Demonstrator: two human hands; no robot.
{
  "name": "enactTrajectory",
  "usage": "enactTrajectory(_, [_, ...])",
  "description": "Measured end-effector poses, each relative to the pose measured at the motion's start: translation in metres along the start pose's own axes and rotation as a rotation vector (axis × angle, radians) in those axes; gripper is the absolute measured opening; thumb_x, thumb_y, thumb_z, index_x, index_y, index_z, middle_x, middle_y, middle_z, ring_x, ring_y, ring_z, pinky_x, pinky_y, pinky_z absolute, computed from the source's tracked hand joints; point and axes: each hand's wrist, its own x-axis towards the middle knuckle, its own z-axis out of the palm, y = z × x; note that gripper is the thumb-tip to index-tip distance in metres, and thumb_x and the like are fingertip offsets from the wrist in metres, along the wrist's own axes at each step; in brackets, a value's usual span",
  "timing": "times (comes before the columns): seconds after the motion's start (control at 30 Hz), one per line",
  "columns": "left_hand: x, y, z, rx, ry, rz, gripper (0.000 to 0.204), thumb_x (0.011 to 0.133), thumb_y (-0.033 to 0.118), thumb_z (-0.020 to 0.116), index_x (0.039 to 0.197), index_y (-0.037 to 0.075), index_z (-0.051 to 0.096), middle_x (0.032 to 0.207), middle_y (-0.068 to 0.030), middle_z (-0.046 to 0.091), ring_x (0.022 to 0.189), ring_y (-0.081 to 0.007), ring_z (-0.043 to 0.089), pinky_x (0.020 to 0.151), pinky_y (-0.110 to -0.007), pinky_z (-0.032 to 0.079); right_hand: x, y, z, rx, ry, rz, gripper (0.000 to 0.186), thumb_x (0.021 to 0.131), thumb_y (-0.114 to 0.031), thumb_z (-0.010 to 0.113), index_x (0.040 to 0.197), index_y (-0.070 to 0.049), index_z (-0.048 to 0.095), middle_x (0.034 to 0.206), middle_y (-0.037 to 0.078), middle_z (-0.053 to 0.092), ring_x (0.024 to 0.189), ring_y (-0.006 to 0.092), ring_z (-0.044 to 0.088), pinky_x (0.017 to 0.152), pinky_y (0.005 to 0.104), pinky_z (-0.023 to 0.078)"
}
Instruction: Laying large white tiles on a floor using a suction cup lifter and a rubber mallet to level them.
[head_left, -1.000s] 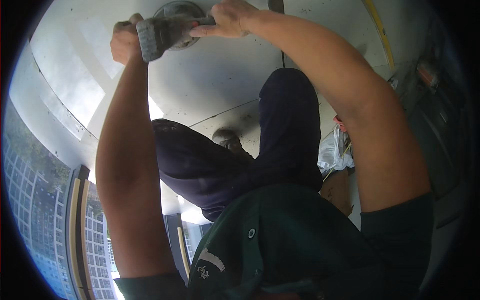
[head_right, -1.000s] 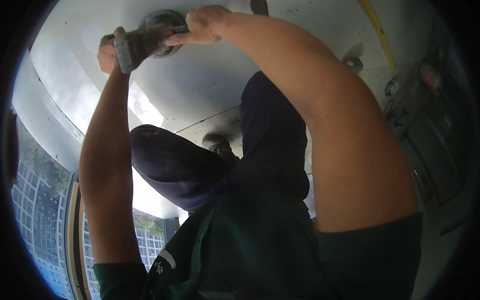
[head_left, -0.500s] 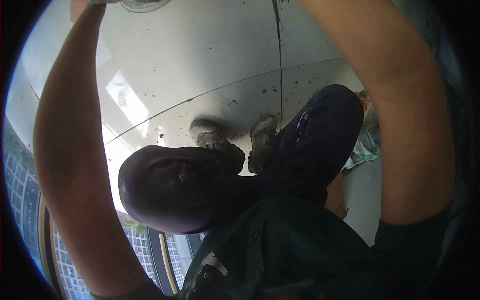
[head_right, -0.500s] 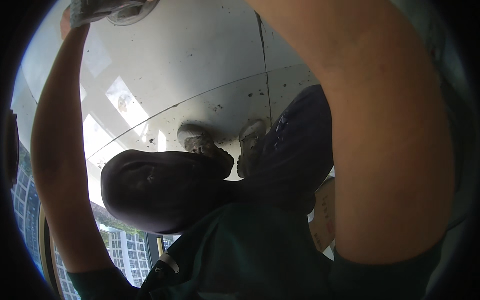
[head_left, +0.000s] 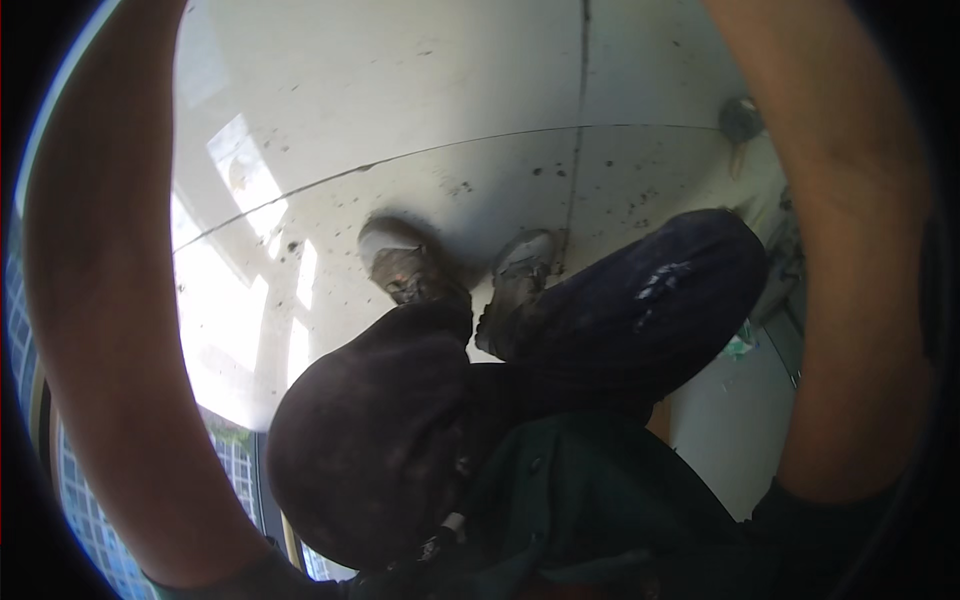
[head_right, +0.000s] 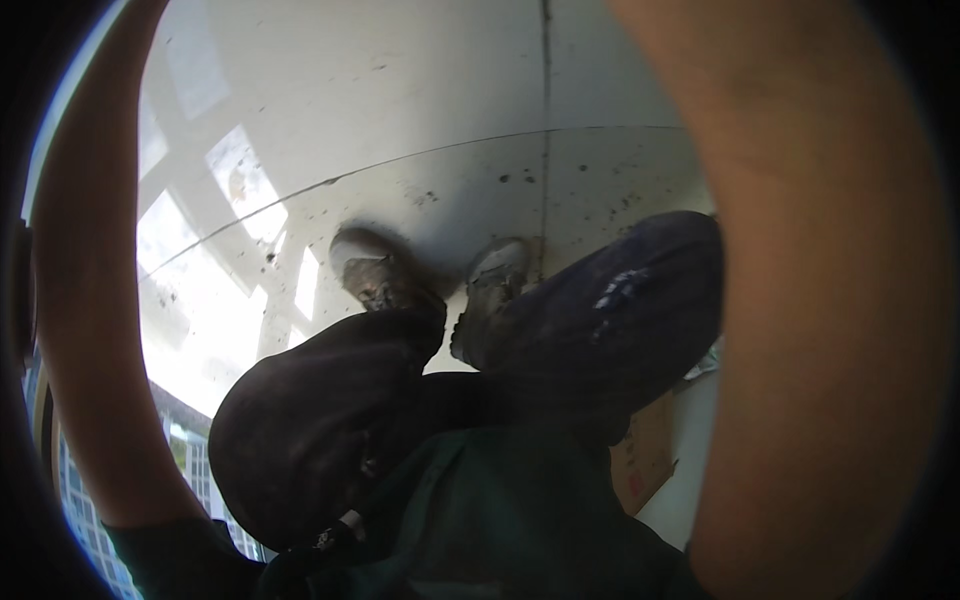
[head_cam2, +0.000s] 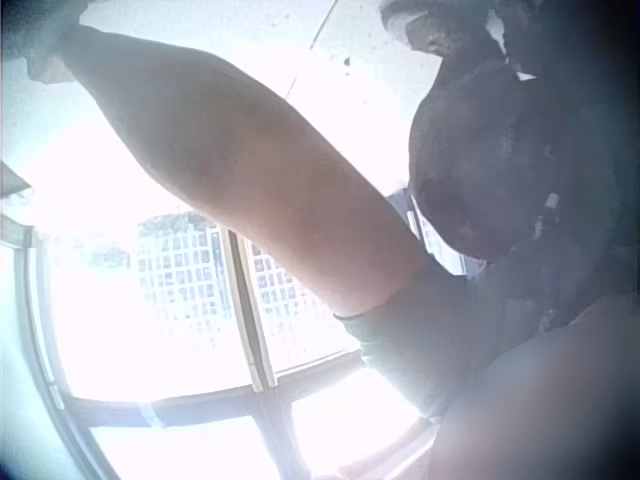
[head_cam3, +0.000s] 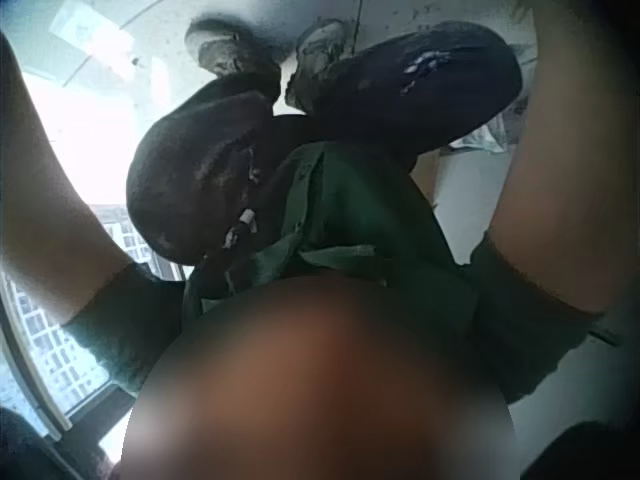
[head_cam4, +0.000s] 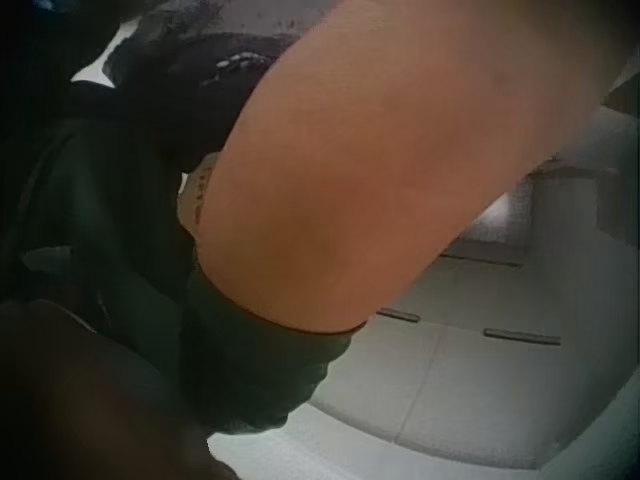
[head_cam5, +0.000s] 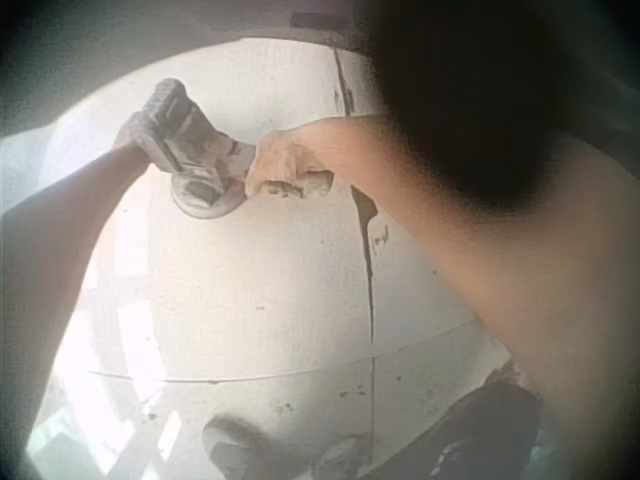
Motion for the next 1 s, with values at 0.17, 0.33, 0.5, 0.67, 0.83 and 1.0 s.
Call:
enactTrajectory(0.17, [0.024, -0.045, -0.069, -0.017, 0.192, 0.217, 0.065, 0.099, 0.051, 0.051, 0.132, -0.004, 0.058, 0.130, -0.0286, 0.060, 0.128, -0.0358, 0.056, 0.104, -0.046, 0.044, 0.005, 0.004, 0.010, 0.036, 0.033, -0.051, 0.043, 0.088, -0.039, 0.070, 0.099, 0.003, 0.066, 0.088, 0.015, 0.067, 0.085, 0.0287, 0.066, 0.076, 0.0422, 0.052])
enactTrajectory(0.33, [-0.133, -0.219, -0.100, 0.670, 0.330, 0.853, 0.079, 0.095, 0.059, 0.054, 0.148, 0.002, 0.043, 0.150, -0.0232, 0.046, 0.141, -0.0400, 0.043, 0.117, -0.050, 0.032, -0.010, 0.067, 0.008, 0.017, 0.027, -0.014, 0.041, 0.087, -0.042, 0.067, 0.093, -0.001, 0.065, 0.082, 0.011, 0.065, 0.078, 0.0250, 0.065, 0.070, 0.0401, 0.053])
enactTrajectory(0.5, [-0.236, -0.297, -0.118, 0.664, 0.388, 0.162, 0.089, 0.100, 0.059, 0.043, 0.154, -0.008, 0.021, 0.162, -0.0281, 0.021, 0.153, -0.0404, 0.013, 0.125, -0.051, 0.005, 0.005, 0.087, -0.023, -0.052, 0.049, -0.032, 0.040, 0.086, -0.045, 0.064, 0.086, -0.004, 0.063, 0.075, 0.008, 0.063, 0.072, 0.0213, 0.064, 0.065, 0.0379, 0.053])
enactTrajectory(0.67, [-0.240, -0.338, -0.171, 0.716, 0.447, -0.071, 0.087, 0.102, 0.059, 0.037, 0.155, -0.008, 0.021, 0.163, -0.0286, 0.018, 0.154, -0.0406, 0.011, 0.125, -0.051, 0.003, 0.038, 0.051, -0.015, 0.002, 0.093, 0.024, 0.022, 0.079, -0.030, 0.064, 0.083, -0.009, 0.059, 0.074, 0.002, 0.058, 0.066, 0.0133, 0.058, 0.056, 0.0322, 0.049])
enactTrajectory(0.83, [-0.249, -0.340, -0.185, 0.838, 0.414, -0.059, 0.089, 0.101, 0.062, 0.036, 0.153, -0.009, 0.023, 0.162, -0.0277, 0.021, 0.154, -0.0384, 0.012, 0.125, -0.051, 0.003, 0.033, 0.031, -0.013, -0.039, 0.033, 0.073, 0.031, 0.080, -0.034, 0.065, 0.096, -0.008, 0.060, 0.083, 0.003, 0.062, 0.074, 0.0138, 0.061, 0.058, 0.0327, 0.050])
enactTrajectory(1.0, [-0.255, -0.342, -0.184, 0.848, 0.403, -0.046, 0.088, 0.100, 0.060, 0.039, 0.152, -0.009, 0.028, 0.161, -0.0266, 0.025, 0.154, -0.0381, 0.013, 0.125, -0.052, 0.003, 0.035, 0.044, -0.018, 0.039, 0.037, 0.050, 0.029, 0.079, -0.029, 0.066, 0.098, -0.007, 0.061, 0.085, 0.003, 0.062, 0.072, 0.0152, 0.062, 0.057, 0.0331, 0.050])
